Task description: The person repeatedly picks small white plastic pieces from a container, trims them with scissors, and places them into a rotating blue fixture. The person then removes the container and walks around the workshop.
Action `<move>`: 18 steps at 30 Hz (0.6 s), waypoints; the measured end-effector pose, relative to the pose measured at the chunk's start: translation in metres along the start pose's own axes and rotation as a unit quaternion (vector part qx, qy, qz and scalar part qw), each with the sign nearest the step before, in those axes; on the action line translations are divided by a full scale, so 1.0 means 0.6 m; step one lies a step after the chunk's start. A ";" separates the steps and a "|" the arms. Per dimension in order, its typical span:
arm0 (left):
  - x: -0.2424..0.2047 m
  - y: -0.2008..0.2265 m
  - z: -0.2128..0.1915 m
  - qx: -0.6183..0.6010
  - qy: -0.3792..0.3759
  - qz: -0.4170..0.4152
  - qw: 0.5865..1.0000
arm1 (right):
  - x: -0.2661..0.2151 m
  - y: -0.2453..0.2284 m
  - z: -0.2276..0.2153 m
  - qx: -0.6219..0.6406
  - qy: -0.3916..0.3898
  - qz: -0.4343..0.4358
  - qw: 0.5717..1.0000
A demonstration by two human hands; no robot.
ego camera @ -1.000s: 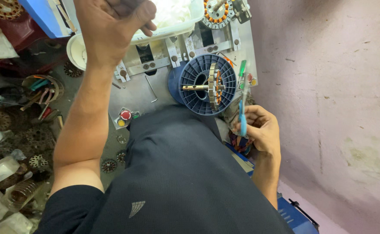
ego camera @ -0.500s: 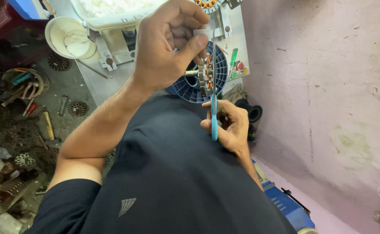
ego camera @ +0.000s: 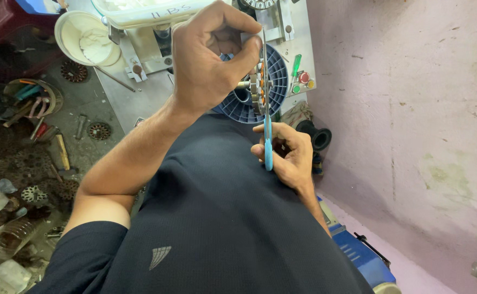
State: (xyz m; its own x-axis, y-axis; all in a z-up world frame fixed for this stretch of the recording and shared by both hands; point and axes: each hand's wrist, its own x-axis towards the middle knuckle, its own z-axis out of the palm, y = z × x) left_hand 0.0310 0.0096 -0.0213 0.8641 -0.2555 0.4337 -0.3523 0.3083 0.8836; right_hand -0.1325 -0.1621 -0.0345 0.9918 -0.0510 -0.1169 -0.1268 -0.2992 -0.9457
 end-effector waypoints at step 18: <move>-0.005 -0.013 0.005 -0.030 0.007 0.042 0.999 | 0.000 0.004 -0.004 -0.050 0.011 -0.054 0.997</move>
State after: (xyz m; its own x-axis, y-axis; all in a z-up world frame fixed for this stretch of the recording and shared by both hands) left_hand 0.0300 0.0052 -0.0293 0.8378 -0.2143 0.5022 -0.4015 0.3817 0.8326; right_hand -0.1329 -0.1654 -0.0361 0.9994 -0.0328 -0.0076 -0.0200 -0.3970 -0.9176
